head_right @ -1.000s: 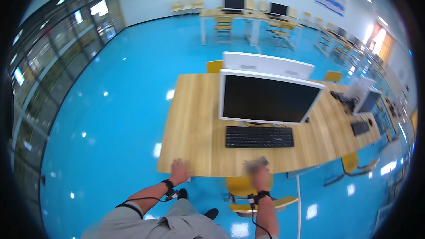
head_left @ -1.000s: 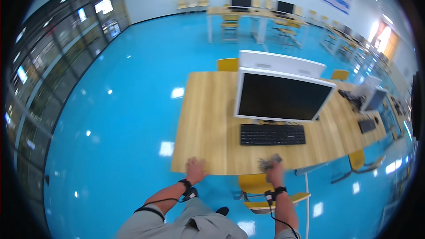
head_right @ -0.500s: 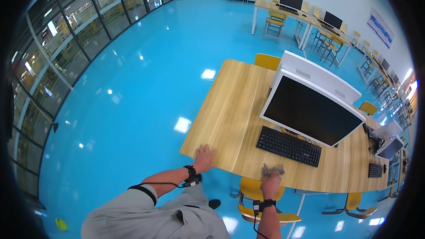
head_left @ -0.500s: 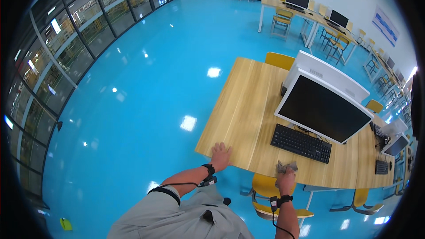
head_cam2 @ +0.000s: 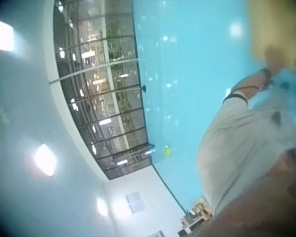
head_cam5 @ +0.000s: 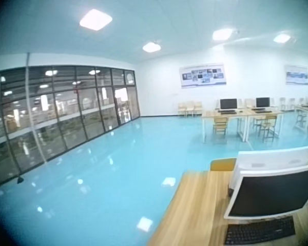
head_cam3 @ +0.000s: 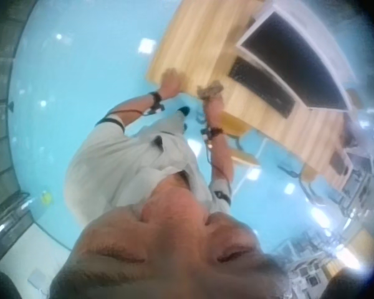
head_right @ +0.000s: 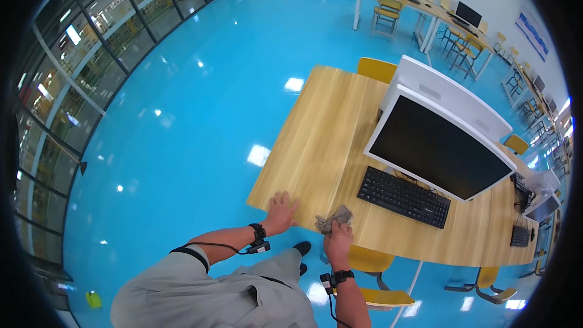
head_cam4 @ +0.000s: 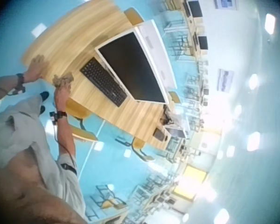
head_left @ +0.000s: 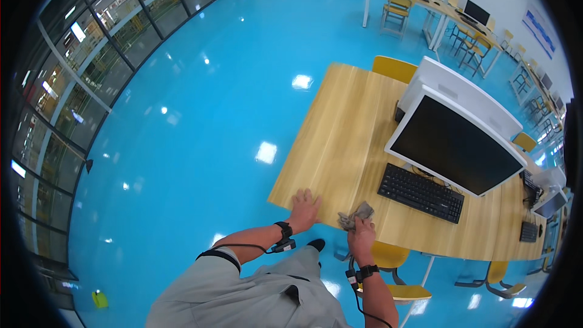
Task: The person wipes the surface of several wooden desks in a computer lab using a cloth. They move from desk to desk, wiping around computer monitors, keyboards, and mice.
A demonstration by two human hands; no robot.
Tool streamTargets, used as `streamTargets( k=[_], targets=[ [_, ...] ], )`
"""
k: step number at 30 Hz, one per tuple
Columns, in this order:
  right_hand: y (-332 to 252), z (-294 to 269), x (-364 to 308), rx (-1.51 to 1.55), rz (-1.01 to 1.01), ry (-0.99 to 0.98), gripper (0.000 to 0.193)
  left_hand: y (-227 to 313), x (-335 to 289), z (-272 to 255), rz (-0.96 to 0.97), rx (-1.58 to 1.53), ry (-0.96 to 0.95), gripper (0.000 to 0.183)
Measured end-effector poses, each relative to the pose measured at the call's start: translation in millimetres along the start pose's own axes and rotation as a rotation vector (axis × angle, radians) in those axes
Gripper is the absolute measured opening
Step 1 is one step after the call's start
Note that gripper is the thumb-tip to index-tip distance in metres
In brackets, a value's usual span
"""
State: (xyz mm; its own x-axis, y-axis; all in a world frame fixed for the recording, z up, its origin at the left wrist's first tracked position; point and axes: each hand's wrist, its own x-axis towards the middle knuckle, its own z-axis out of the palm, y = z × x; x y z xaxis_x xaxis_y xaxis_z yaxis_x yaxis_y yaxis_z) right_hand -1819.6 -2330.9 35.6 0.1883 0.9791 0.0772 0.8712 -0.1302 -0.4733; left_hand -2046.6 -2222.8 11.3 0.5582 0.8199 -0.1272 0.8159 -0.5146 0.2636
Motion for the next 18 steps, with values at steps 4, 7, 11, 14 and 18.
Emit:
streamTargets(
  k=[4,7,11,14,18],
  targets=[
    [23,7,-6,0.025,-0.021,0.022,0.050,1,0,0,-0.015,0.011,0.024,0.090],
    [32,5,-5,0.040,-0.004,0.032,0.051,2,0,-2,-0.022,0.024,0.035,0.089],
    [39,-6,2,0.020,0.063,0.017,0.051,7,1,-11,-0.040,0.005,0.012,0.088],
    [56,-13,2,0.015,0.063,0.090,0.050,5,3,-10,-0.039,-0.001,0.007,0.088],
    [88,-28,-3,-0.056,0.149,0.099,0.053,6,5,-10,-0.064,0.002,-0.031,0.088]
  ],
)
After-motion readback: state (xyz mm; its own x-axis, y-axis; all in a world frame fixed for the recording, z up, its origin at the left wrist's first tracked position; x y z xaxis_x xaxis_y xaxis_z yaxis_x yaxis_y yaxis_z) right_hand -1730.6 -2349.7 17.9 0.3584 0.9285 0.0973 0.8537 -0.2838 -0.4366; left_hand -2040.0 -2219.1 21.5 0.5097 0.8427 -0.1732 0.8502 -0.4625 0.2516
